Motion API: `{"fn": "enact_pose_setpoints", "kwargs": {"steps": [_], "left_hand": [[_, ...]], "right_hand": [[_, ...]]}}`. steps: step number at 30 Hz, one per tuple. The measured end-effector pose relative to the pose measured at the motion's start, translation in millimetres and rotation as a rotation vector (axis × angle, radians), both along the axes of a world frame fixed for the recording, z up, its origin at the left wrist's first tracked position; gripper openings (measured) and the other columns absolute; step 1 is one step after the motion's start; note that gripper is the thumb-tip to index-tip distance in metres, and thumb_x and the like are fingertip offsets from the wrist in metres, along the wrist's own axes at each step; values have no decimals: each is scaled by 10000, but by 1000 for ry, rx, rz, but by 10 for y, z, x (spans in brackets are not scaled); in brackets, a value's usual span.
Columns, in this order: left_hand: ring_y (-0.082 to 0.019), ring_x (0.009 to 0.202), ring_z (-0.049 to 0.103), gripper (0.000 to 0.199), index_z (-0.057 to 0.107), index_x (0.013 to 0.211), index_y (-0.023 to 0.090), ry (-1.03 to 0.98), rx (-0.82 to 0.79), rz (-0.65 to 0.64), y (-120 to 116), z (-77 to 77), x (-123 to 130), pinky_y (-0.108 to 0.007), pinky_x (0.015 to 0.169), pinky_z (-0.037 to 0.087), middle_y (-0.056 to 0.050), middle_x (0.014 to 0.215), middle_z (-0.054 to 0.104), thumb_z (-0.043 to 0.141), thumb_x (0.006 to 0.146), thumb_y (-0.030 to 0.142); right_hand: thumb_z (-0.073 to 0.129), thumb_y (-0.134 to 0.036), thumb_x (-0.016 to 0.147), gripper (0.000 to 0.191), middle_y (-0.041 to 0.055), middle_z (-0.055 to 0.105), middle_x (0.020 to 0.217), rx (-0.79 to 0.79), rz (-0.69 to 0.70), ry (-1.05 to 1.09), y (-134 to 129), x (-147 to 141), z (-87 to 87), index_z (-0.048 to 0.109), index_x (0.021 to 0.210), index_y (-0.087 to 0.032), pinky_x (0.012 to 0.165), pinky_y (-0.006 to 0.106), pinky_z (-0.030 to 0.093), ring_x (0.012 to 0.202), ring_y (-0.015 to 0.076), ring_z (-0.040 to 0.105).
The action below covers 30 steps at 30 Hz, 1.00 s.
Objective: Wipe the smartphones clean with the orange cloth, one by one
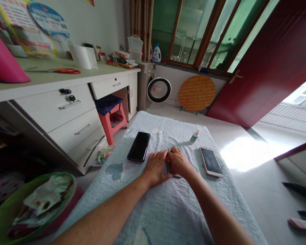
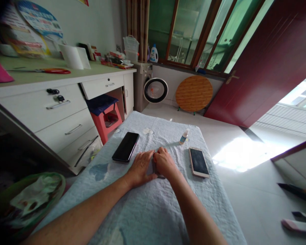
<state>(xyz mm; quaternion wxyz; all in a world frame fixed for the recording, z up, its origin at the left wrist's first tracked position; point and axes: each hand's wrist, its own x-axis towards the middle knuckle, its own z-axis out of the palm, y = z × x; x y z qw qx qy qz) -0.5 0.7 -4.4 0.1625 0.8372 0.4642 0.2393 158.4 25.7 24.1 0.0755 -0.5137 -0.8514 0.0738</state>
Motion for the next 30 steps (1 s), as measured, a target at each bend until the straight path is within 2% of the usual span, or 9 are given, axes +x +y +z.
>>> {"fn": "enact_pose_setpoints", "kwargs": {"steps": [5, 16, 21, 26, 30], "left_hand": [[-352, 1314, 382, 957, 242, 1402, 224, 9, 10, 6, 6, -13, -4, -528, 1100, 252, -145, 1433, 402, 757, 633, 466], [-354, 1308, 374, 863, 315, 1388, 152, 9, 19, -6, 22, -14, -15, -526, 1105, 246, -186, 1418, 405, 688, 693, 502], [-348, 1300, 379, 785, 390, 1345, 184, 37, 20, 1, 24, -35, -14, -521, 1102, 246, -166, 1421, 404, 678, 703, 532], [-347, 1319, 354, 844, 374, 1359, 186, 66, -12, -11, 27, -23, -19, -512, 1113, 225, -160, 1444, 380, 718, 674, 540], [-348, 1319, 353, 883, 338, 1385, 192, 66, -36, -12, 34, -5, -20, -508, 1113, 226, -155, 1444, 383, 709, 677, 566]], "right_hand": [[484, -121, 817, 139, 51, 515, 879, 22, -32, -53, 55, -16, -12, 612, 792, -170, 714, 251, 343, 803, 153, 440], [513, -105, 808, 148, 41, 522, 892, -170, 13, 101, -322, -17, 89, 629, 746, -172, 740, 242, 363, 832, 147, 465], [492, -57, 799, 203, 38, 535, 878, -244, 62, 214, -373, 36, 157, 653, 771, -177, 750, 229, 387, 815, 132, 497], [451, -95, 845, 227, 33, 528, 838, -111, -3, 286, -264, 139, 119, 644, 754, -171, 762, 236, 389, 779, 129, 495], [439, -117, 859, 238, 37, 534, 842, -17, -68, 264, 9, 209, 20, 648, 758, -169, 772, 237, 377, 794, 137, 495]]}}
